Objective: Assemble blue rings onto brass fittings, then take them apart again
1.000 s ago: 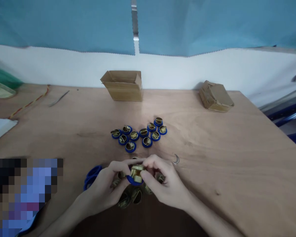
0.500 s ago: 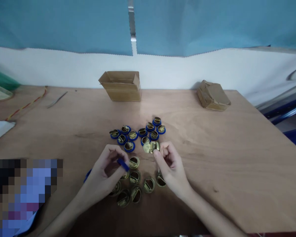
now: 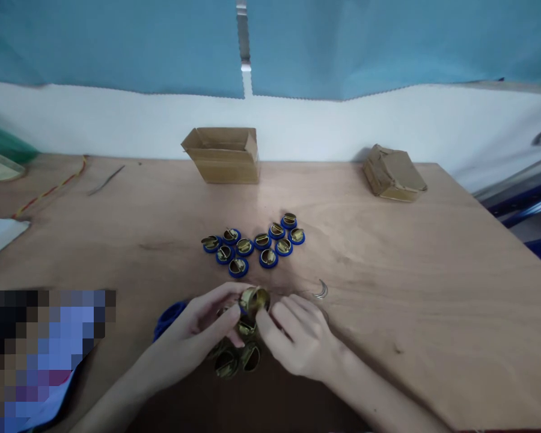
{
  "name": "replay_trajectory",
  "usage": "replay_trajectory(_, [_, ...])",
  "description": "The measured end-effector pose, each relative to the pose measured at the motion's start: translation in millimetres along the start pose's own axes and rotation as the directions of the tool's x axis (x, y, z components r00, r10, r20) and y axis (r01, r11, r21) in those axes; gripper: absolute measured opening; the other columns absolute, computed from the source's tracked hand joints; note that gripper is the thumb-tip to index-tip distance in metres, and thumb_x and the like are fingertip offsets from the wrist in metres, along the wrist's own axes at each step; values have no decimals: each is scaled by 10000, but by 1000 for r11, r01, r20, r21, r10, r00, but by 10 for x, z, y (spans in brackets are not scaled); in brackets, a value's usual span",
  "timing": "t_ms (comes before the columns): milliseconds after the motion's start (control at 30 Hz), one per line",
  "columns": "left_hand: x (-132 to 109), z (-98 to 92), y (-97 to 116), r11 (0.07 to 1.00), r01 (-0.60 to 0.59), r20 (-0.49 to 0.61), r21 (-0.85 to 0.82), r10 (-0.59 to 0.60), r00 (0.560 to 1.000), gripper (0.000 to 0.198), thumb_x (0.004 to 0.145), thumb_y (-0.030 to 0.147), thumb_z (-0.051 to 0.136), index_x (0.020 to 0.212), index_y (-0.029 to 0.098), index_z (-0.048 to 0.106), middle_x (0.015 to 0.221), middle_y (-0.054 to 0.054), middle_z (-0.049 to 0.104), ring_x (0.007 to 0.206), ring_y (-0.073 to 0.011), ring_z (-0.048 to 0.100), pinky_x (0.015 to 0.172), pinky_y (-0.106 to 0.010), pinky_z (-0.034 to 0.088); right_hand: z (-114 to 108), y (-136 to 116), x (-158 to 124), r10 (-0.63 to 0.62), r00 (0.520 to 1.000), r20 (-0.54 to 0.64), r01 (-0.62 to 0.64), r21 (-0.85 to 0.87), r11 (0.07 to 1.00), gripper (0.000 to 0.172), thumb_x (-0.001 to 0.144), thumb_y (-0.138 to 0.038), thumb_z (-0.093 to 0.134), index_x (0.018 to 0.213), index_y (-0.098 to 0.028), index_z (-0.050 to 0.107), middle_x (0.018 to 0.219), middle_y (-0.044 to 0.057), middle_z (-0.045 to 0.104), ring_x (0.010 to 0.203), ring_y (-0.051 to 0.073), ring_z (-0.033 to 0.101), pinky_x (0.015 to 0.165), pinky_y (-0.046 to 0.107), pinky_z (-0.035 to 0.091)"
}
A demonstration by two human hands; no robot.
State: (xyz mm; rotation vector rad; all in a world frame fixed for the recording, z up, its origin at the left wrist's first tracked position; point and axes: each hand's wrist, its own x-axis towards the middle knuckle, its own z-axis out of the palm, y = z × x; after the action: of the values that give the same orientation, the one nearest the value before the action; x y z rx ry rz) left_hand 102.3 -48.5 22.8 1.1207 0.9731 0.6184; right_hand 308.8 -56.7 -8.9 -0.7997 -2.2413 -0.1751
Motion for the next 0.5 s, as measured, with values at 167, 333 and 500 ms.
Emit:
replay_trajectory(167, [8,34,-64,997,-31,63,-69,36,997,383,995,500,545,1257,238,643,970,-20,648,829,-132,625,814,-267,604,-6,-16,45,-79,997,23,79,24,997,268,973,-63,411,974,-109,674,683,63,637,635,178,594,602,312,531])
replay_trajectory(333, [30,12,-65,978,-85,119,-190,109,987,367,969,510,595,1228,256,655,1043,-29,638,802,-115,630,781,-253,607,-17,-14,21,-19,996,86,14,55,998,194,964,-89,484,1032,-168,647,713,55,670,612,186,605,586,327,526])
replay_trajectory(500, [65,-4,-124,959,-93,139,-266,134,981,316,962,471,629,1186,250,660,1011,-24,628,793,-113,633,757,-248,603,-21,-24,13,37,993,112,-46,77,996,156,977,-100,490,1073,-171,590,705,45,682,613,188,616,581,327,513])
